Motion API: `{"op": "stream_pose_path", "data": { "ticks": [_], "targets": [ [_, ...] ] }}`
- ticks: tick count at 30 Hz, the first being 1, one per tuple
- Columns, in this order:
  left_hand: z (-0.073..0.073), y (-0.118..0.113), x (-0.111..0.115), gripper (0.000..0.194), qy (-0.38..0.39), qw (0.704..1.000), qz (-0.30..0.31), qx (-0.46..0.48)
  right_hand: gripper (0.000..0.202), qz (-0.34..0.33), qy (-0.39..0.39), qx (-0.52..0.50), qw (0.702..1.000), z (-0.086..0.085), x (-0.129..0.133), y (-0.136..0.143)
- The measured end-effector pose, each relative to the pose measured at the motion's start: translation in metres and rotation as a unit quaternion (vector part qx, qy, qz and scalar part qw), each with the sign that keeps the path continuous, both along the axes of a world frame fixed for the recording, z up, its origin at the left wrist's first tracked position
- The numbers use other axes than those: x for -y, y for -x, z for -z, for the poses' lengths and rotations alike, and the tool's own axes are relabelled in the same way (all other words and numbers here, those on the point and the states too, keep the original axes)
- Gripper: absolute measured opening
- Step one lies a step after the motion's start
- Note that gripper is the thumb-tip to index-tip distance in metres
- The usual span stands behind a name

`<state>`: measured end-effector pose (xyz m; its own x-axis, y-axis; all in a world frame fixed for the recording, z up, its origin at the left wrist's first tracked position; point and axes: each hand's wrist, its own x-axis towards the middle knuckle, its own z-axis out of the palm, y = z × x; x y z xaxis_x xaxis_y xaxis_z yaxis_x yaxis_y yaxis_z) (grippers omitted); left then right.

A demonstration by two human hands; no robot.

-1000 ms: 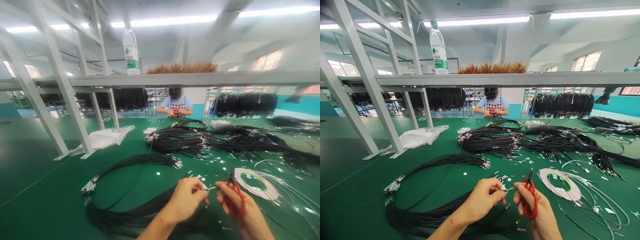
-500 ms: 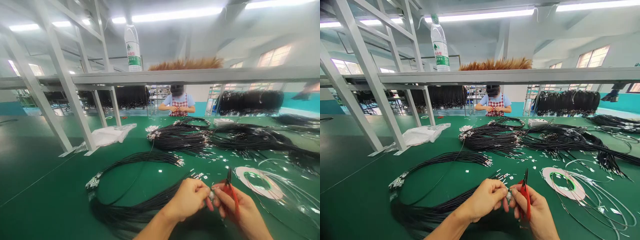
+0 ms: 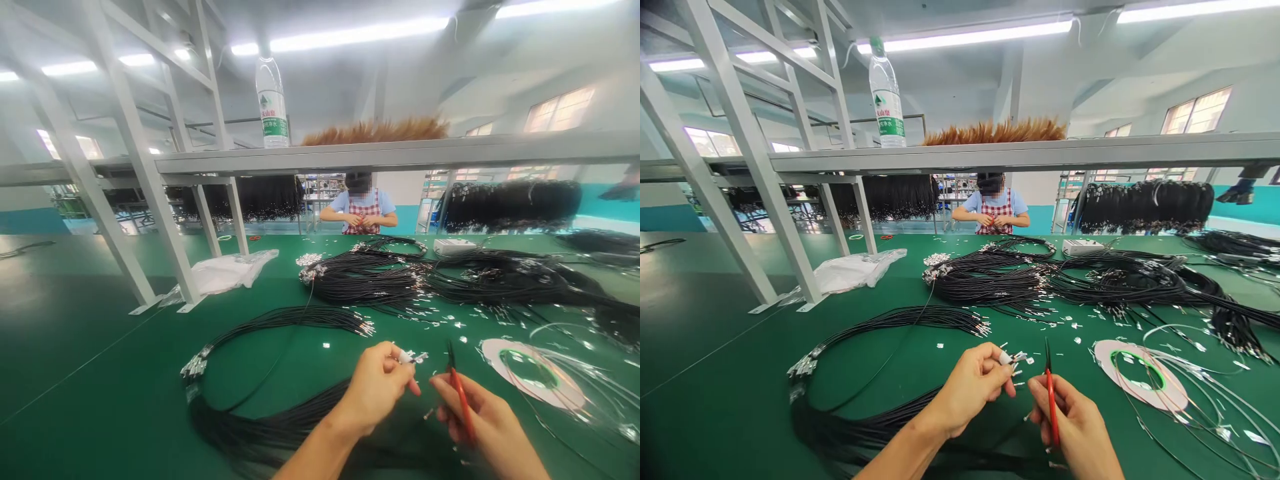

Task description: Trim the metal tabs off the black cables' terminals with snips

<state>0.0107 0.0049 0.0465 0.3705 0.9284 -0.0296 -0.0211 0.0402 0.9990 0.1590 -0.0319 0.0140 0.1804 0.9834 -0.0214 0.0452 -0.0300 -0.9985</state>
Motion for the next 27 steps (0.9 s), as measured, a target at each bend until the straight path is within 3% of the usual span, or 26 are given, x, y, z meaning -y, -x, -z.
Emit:
{"op": "stream_pose_path", "data": {
  "ticks": [7, 17, 27],
  "targets": [
    [-0.007, 0.003, -0.002, 0.011, 0.02, 0.998, -0.017, 0.052, 0.048, -0.147, 0.044, 0.087, 0.984, 0.014, -0.002, 0.0],
    [-0.001, 0.003, -0.003, 0.011, -0.02, 0.999, -0.025, -0.008, 0.043, -0.174, 0.051, 0.136, 0.974, 0.019, -0.003, -0.003],
    [-0.001, 0.003, -0.004, 0.013, -0.023, 1.0, -0.017, 0.0, 0.048, -0.18, 0.039, 0.167, 0.968, 0.023, -0.005, -0.004]
  ]
}}
